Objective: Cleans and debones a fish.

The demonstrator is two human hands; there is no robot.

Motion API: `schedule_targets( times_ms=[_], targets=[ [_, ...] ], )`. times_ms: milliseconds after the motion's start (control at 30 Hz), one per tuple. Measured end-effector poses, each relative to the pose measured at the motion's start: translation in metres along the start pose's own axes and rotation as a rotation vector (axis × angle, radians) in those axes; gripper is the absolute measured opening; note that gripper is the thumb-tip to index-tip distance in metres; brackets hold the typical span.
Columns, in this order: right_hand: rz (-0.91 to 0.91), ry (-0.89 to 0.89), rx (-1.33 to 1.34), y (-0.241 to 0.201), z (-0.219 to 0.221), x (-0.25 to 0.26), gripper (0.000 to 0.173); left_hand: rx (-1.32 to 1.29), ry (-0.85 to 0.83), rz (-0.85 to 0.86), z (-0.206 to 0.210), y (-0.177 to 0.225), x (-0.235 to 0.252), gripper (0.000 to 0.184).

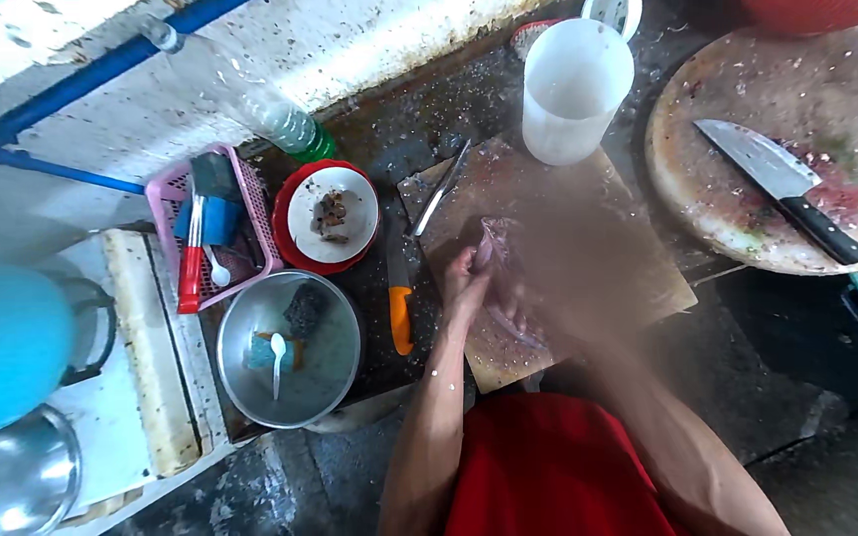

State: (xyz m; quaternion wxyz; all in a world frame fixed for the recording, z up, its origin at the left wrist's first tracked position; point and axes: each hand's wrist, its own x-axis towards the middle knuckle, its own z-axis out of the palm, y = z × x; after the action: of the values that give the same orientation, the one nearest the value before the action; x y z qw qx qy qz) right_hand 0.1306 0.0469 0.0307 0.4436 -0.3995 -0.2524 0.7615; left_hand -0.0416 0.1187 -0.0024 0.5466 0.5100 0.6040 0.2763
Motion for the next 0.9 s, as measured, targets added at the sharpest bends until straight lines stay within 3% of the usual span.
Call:
schedule_targets(
  times_ms=[133, 267, 367, 467, 567, 633, 667, 700, 767, 900],
  targets=[
    [-0.096, 0.044, 0.148, 0.002, 0.012, 0.0, 0.031, -0.005, -0.026, 0.003, -0.002, 0.001, 0.003, 0.021],
    [-0.115, 0.097, 0.432, 0.001, 0.016, -0.002, 0.046, 0.11, -0.059, 0.014, -0.003, 0.007, 0.01, 0.016],
    [-0.201, 0.091, 0.187, 0.003, 0.016, -0.005, 0.044, 0.189, -0.066, 0.069, -0.003, 0.011, 0.015, 0.016],
    [-0.438, 0.102, -0.13, -0.02, 0.023, -0.018, 0.035, 0.297, -0.066, 0.021, -0.007, 0.012, 0.017, 0.016],
    [-0.658, 0.371, -0.258, -0.043, 0.014, -0.016, 0.048, 0.2, -0.022, -0.091, -0.01, 0.004, 0.019, 0.022],
    [-0.566, 0.522, -0.111, -0.029, -0.008, 0.003, 0.048, 0.172, 0.006, -0.153, -0.014, 0.007, 0.024, 0.029],
    [-0.4, 0.583, 0.073, -0.023, -0.017, 0.013, 0.033, 0.156, 0.021, -0.174, -0.015, 0.011, 0.03, 0.035],
    [-0.257, 0.616, 0.215, -0.018, -0.023, 0.02, 0.036, 0.165, 0.031, -0.188, -0.016, 0.015, 0.037, 0.04],
    [-0.182, 0.48, 0.239, -0.011, -0.025, 0.015, 0.045, 0.295, 0.004, -0.194, -0.015, 0.025, 0.057, 0.051],
    [-0.083, 0.05, 0.429, -0.006, -0.005, 0.001, 0.055, 0.529, -0.17, -0.168, -0.006, 0.044, 0.082, 0.049]
  ],
)
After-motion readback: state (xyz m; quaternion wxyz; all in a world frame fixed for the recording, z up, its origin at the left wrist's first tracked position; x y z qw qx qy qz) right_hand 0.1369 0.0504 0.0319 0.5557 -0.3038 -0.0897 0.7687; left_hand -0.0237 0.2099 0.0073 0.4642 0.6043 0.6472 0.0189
